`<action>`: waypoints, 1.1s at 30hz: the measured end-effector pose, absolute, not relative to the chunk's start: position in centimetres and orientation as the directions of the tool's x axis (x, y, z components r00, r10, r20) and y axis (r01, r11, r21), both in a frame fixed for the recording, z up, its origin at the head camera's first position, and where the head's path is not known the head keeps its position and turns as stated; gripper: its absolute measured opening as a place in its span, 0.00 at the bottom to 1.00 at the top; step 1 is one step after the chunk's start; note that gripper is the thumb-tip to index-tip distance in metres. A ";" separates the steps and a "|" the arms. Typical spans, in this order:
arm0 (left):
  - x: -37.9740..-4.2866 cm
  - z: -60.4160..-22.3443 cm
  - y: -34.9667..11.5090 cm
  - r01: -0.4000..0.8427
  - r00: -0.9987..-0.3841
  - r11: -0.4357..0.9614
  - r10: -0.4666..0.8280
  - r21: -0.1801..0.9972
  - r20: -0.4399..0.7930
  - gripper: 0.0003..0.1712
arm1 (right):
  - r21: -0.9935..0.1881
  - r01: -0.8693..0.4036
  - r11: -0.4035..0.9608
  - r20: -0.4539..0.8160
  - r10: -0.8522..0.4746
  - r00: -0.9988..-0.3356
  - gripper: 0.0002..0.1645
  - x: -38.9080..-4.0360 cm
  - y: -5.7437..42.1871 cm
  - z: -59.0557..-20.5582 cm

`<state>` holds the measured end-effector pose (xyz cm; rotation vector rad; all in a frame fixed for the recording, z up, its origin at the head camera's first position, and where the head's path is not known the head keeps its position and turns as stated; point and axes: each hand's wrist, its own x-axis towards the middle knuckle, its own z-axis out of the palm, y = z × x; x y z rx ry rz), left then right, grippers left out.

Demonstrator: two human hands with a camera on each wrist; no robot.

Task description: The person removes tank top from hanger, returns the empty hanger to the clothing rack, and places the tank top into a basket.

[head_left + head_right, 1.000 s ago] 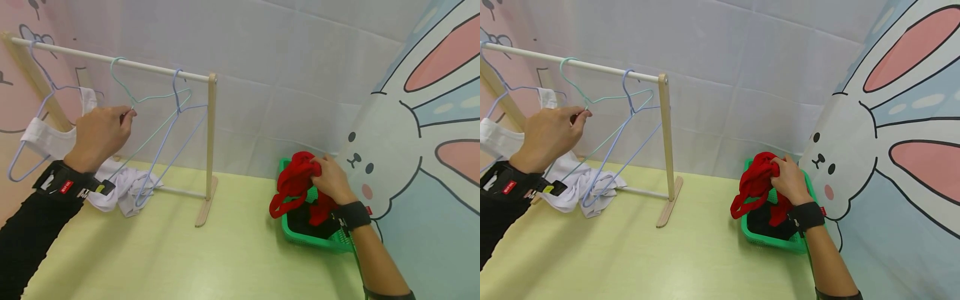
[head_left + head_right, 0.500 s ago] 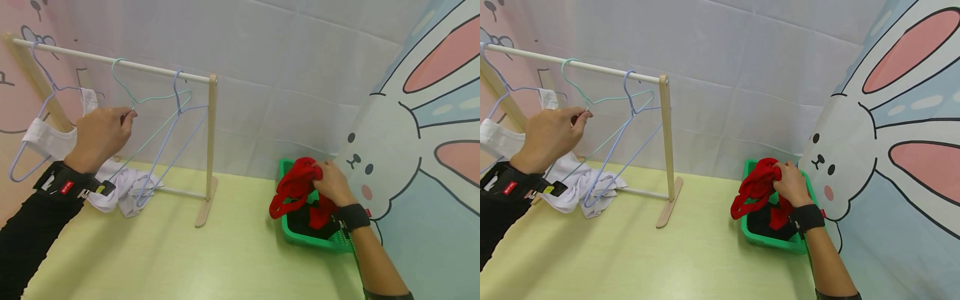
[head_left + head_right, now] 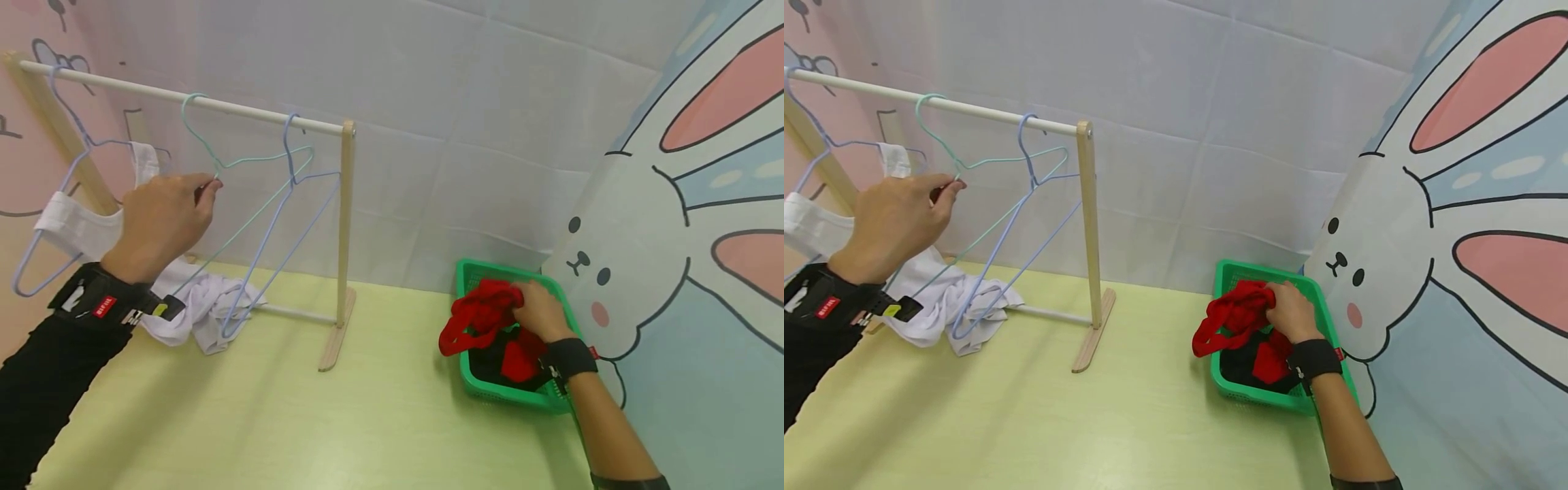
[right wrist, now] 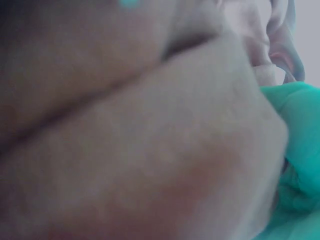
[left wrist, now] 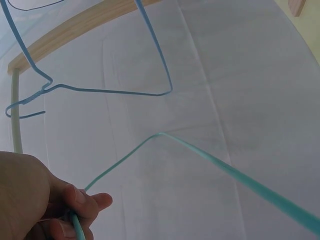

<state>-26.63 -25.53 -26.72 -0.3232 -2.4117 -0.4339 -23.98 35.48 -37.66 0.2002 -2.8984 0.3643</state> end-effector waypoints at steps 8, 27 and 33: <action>-26.7 -26.8 -25.8 0.337 -0.747 0.918 0.125 0.210 0.652 0.20 | -0.242 -0.142 0.960 0.181 -0.099 -0.978 0.25 -24.2 35.7 -38.8; -26.7 -27.0 -25.8 0.344 -0.745 0.916 0.134 0.205 0.654 0.21 | -0.227 -0.134 0.965 0.118 -0.110 -0.987 0.18 -24.3 36.2 -39.5; -26.7 -27.0 -25.7 0.344 -0.745 0.916 0.132 0.207 0.654 0.21 | -0.193 -0.114 0.975 0.035 -0.110 -0.993 0.15 -24.4 36.3 -39.9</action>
